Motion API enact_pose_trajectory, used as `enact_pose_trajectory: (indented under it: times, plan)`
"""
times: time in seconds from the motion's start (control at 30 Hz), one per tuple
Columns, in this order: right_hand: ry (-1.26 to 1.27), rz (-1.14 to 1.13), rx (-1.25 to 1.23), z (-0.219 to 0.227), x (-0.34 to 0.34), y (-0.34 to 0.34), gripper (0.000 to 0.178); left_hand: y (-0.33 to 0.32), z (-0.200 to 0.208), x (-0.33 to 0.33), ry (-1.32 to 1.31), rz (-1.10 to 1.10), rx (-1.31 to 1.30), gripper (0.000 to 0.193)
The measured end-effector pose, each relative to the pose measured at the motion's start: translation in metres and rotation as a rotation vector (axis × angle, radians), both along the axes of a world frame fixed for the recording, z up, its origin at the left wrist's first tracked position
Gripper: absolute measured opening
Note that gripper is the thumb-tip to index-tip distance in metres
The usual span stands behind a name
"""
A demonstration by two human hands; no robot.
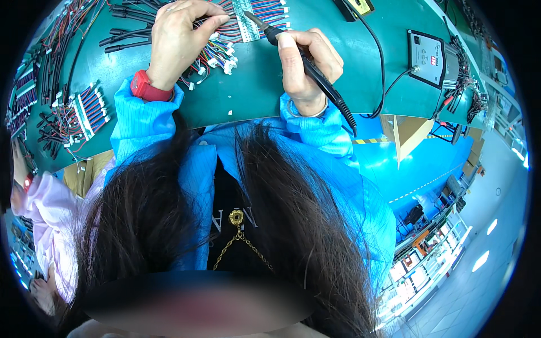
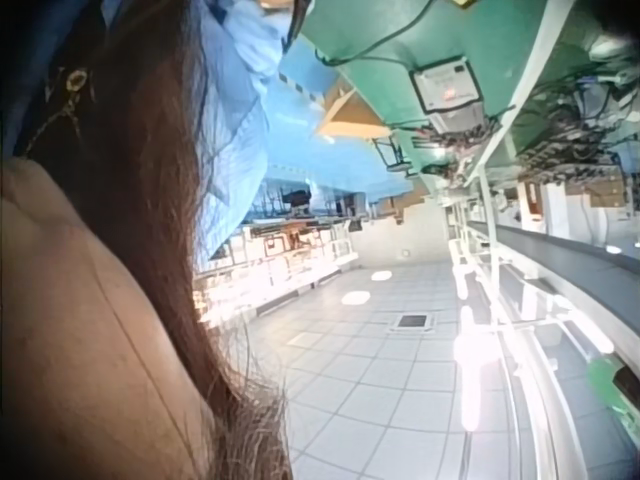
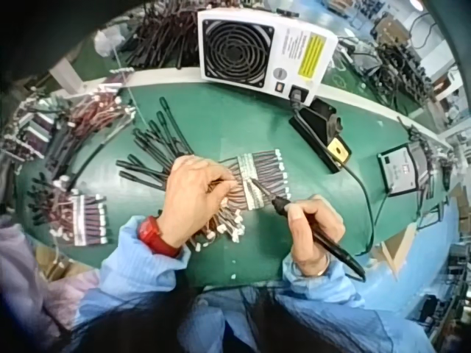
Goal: Soldering multiple sets of colored wires onto a printed circuit board at an assembly station.
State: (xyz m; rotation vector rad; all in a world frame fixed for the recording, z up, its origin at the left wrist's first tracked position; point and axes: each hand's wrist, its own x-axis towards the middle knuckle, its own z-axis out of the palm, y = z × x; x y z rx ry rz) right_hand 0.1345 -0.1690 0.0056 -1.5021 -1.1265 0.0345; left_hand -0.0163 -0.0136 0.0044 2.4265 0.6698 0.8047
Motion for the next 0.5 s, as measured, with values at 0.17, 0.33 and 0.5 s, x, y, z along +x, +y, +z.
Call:
enact_pose_trajectory:
  times: [0.17, 0.33, 0.5]
  plan:
    - [0.018, -0.089, 0.124, 0.011, 0.000, -0.002, 0.003, -0.001, 0.009, 0.000, -0.282, 0.049, -0.111, 0.008]
    - [-0.101, -0.059, 0.045, 0.011, -0.008, -0.005, 0.020, -0.018, 0.022, -0.024, -0.351, -0.085, 0.171, 0.014]
    - [0.006, 0.178, -0.024, 0.016, -0.016, -0.020, 0.023, -0.062, 0.037, -0.021, -0.374, -0.227, 0.013, 0.017]
